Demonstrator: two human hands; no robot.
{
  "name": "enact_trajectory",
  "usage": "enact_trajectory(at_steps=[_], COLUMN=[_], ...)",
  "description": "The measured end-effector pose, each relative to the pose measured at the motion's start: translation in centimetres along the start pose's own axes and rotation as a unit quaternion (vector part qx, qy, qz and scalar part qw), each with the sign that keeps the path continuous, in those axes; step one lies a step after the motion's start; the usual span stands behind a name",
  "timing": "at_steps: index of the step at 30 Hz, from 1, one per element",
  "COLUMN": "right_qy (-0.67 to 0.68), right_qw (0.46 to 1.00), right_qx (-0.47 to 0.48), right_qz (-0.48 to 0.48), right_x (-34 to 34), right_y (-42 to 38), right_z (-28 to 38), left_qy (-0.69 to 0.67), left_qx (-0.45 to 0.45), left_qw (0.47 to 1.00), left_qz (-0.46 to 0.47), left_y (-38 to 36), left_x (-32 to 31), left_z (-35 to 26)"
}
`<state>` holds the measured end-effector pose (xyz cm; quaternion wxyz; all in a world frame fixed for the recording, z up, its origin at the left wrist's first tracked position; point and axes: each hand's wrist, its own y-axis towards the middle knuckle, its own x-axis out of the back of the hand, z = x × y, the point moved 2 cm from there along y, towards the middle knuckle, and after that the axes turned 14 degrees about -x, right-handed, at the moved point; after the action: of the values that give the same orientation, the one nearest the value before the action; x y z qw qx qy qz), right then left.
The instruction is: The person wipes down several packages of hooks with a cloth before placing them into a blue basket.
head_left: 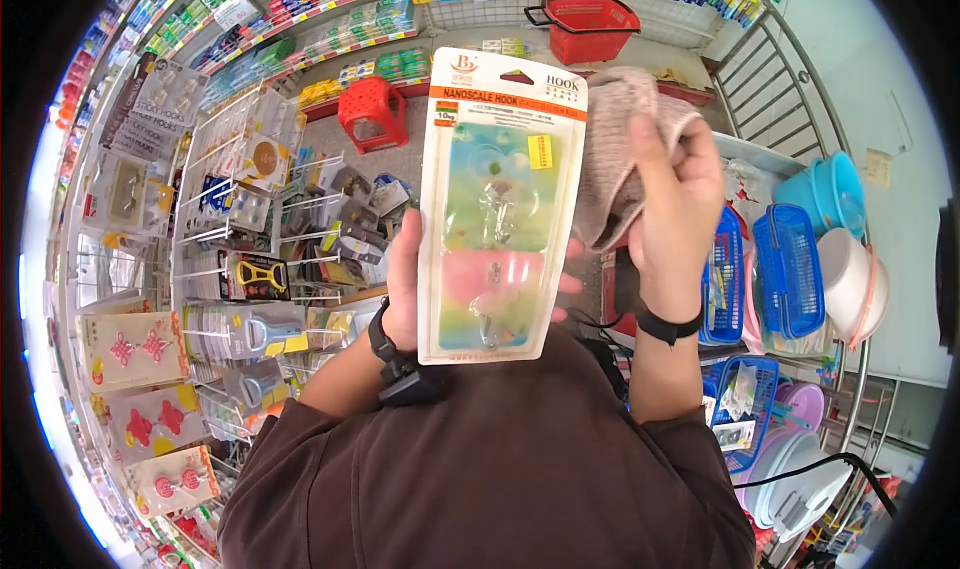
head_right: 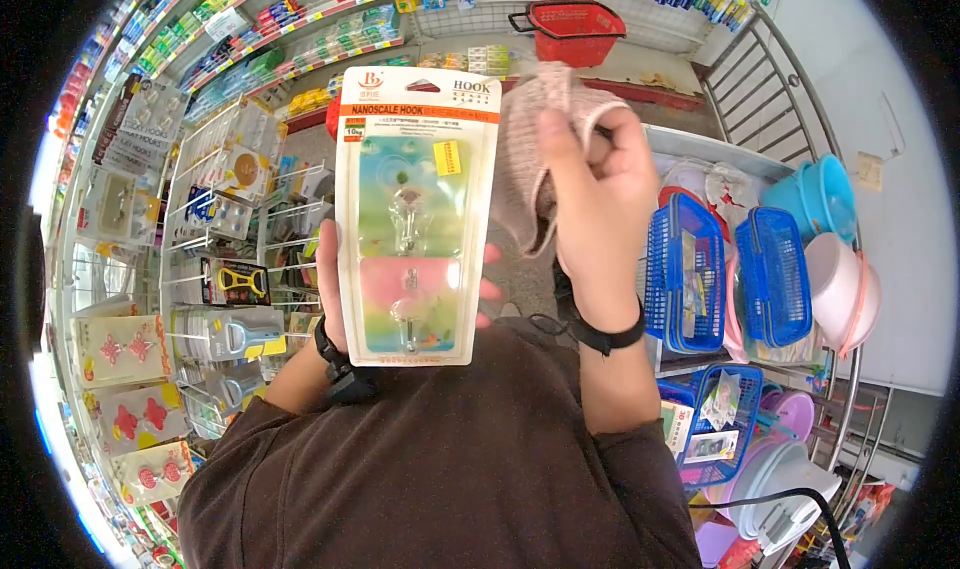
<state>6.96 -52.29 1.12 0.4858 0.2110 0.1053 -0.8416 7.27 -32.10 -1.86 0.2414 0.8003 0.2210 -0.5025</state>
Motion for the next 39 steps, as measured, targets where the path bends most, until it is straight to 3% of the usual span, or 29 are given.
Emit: enact_trajectory(at_steps=[2, 4, 5, 7, 10, 11, 14, 18, 20, 23, 27, 30, 32, 35, 39], right_qy=[-0.017, -0.135, -0.179, -0.255, -0.362, -0.396, -0.417, -0.473, -0.469, -0.455, -0.438, -0.453, -0.452, -0.449, -0.440], right_qw=[0.999, 0.985, 0.969, 0.951, 0.908, 0.886, 0.887, 0.845, 0.850, 0.843, 0.855, 0.843, 0.830, 0.829, 0.841], right_qx=[0.031, 0.100, 0.171, 0.174, 0.209, 0.241, 0.198, 0.247, 0.232, 0.276, 0.260, 0.272, 0.310, 0.318, 0.297], right_qz=[-0.007, -0.028, -0.009, 0.019, 0.038, 0.029, 0.031, 0.044, 0.065, 0.081, 0.097, 0.098, 0.097, 0.103, 0.103], right_x=[-0.3, -0.2, -0.4, -0.8, -1.5, -1.6, -1.3, -1.3, -1.8, -2.0, -1.6, -1.9, -2.2, -2.4, -2.5], right_y=[-1.3, -2.6, -3.0, -4.0, -4.5, -4.5, -5.2, -6.3, -7.2, -7.4, -7.5, -7.3, -7.3, -7.3, -7.5], right_z=[1.3, 2.0, 1.6, 1.5, 0.4, 0.0, -0.4, -0.3, -0.7, -0.7, -0.9, -0.8, -0.6, -0.3, 0.0], left_qy=[-0.014, -0.004, -0.005, 0.000, 0.116, 0.066, 0.110, 0.169, 0.298, 0.236, 0.252, 0.247, 0.206, 0.258, 0.296], left_qx=[-0.008, -0.029, -0.028, -0.027, -0.016, -0.037, -0.023, -0.025, -0.042, -0.082, -0.082, -0.075, -0.057, -0.065, -0.069], left_qw=[1.000, 0.997, 0.997, 1.000, 0.993, 0.997, 0.993, 0.982, 0.943, 0.957, 0.959, 0.960, 0.975, 0.959, 0.950], left_qz=[-0.009, -0.075, -0.075, -0.009, -0.003, -0.022, -0.040, -0.085, -0.141, -0.150, -0.097, -0.110, -0.063, -0.098, -0.078], left_y=[0.0, 0.0, -0.1, -0.1, -0.6, -0.8, -1.1, -0.9, -0.9, -1.2, -1.1, -1.3, -1.6, -1.3, -1.0], left_x=[-0.2, -0.4, -0.3, -0.4, -1.0, -0.6, -0.2, -0.9, -0.4, 0.0, 0.4, 0.8, 1.4, -0.1, -0.3], left_z=[-0.2, 0.0, 0.1, 0.1, 0.0, 0.3, -0.1, -0.8, -1.6, -1.4, -0.9, -0.8, -1.1, -0.8, -0.3])
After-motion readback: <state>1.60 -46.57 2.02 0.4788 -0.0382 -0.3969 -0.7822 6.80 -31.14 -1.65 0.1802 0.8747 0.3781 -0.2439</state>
